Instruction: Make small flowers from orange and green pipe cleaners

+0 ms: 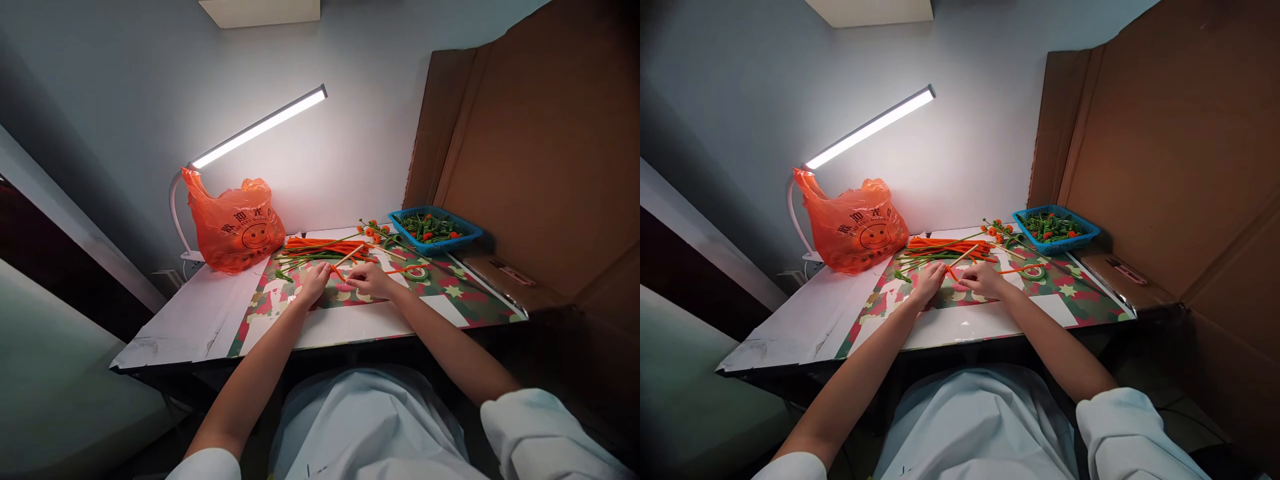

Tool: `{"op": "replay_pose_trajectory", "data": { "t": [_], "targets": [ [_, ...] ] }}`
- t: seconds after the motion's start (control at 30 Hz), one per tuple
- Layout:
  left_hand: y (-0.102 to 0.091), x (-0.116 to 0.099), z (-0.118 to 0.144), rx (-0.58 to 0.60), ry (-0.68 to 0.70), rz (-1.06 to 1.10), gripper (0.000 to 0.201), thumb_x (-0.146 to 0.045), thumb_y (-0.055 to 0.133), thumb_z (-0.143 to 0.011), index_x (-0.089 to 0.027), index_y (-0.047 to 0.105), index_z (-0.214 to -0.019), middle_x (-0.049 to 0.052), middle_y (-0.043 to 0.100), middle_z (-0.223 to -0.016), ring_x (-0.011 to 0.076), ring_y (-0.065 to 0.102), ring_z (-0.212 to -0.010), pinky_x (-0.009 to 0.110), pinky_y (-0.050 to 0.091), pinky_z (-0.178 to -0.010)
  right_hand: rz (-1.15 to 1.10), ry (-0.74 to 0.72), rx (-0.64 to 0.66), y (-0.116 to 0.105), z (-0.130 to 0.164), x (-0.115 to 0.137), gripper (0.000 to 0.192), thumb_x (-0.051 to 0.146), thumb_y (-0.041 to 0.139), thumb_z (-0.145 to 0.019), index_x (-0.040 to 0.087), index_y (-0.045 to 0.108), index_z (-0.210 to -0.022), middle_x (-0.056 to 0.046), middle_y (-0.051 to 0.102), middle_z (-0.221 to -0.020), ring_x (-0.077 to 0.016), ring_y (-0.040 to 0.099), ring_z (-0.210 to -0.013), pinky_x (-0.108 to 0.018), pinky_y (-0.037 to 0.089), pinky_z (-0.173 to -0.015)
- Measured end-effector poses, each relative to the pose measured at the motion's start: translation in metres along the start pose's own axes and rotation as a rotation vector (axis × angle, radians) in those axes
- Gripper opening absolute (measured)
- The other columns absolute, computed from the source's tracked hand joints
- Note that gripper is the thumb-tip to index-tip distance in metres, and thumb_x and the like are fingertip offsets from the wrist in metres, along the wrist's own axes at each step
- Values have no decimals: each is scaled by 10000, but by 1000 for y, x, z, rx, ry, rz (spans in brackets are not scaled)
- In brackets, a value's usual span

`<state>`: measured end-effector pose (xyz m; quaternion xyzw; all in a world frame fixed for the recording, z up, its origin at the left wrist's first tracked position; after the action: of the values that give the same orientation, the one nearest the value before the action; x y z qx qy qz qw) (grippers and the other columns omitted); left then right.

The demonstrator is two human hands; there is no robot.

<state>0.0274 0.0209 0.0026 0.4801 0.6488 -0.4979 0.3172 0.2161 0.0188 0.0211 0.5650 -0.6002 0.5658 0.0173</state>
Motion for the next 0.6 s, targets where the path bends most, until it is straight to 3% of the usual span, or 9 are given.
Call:
{"op": "replay_pose_trajectory", "data": {
  "t": [0.2,0.6],
  "targets": [
    [1,-6,5,110,-162,299,422,-525,519,-813,-200,342,-611,-78,275,-503,55,217,-420,207,176,-429,-142,90,89,3,1,-7,346,469,572,-786,148,627,-671,10,482,-577,-97,382,-519,-236,287,-505],
    [3,-11,9,126,-110,236,269,-436,534,-742,-194,445,-666,-83,271,-485,62,217,-428,212,150,-433,-175,197,89,5,2,-5,309,441,607,-749,155,593,-634,34,476,-512,-93,402,-503,-226,305,-499]
  ]
}}
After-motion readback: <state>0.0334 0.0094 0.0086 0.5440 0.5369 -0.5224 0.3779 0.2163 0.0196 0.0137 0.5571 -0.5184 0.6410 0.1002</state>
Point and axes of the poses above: each hand's wrist, its own z-axis away from the middle knuckle, its own y-axis out of the palm, x = y × z, the point moved 1 cm from there along -z, towards the middle knuckle
